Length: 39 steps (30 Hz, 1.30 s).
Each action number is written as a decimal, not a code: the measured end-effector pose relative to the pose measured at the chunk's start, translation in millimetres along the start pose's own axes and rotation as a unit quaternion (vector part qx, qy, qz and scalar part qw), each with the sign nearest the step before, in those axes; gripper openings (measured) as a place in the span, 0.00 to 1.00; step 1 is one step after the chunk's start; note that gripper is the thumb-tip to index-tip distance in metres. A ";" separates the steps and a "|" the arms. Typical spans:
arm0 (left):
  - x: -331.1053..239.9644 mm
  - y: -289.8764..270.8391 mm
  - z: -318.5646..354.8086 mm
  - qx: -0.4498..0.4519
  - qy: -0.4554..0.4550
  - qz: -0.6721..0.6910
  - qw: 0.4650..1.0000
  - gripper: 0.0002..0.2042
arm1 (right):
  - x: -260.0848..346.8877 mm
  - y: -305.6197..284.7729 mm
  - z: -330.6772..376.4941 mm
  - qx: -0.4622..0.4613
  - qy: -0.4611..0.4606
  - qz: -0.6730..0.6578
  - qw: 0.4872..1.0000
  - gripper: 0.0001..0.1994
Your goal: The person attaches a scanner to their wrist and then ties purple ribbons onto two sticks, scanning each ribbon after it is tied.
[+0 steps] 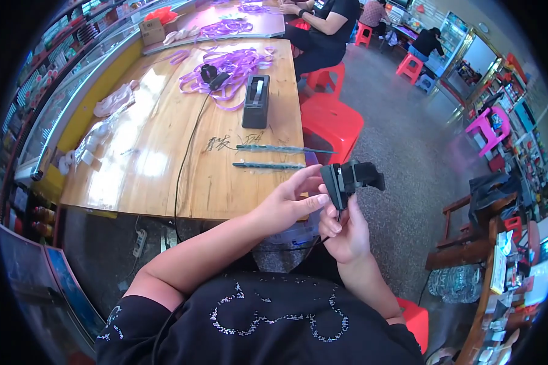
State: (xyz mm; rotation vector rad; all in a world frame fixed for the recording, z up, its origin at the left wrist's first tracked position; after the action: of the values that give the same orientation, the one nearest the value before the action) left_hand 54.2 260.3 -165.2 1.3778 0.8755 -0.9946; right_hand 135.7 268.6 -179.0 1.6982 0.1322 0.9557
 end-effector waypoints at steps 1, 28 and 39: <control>-3.9 5.7 -3.2 0.011 0.033 0.014 0.999 0.25 | -3.3 1.3 1.7 0.002 0.009 -0.012 1.000 0.28; -17.7 18.5 13.8 0.018 0.094 -0.050 0.994 0.25 | 53.9 35.2 26.8 0.143 -0.290 0.410 0.853 0.26; -35.1 26.9 19.0 0.050 0.121 -0.135 0.982 0.27 | 23.2 75.2 73.4 0.286 -0.487 0.704 0.430 0.20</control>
State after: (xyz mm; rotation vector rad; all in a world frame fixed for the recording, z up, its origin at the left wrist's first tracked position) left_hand 65.3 241.7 -122.3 1.5137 1.2336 -1.1019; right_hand 170.5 197.5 -106.1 2.6059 -2.3581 0.7453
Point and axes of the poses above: each hand's wrist, its own z-axis away from the middle knuckle, its own y-axis out of the palm, x = y × z, the point moved 10 cm from there along -z, towards the middle knuckle, and after that the axes turned 11 degrees about -y, right-handed, at the moved point
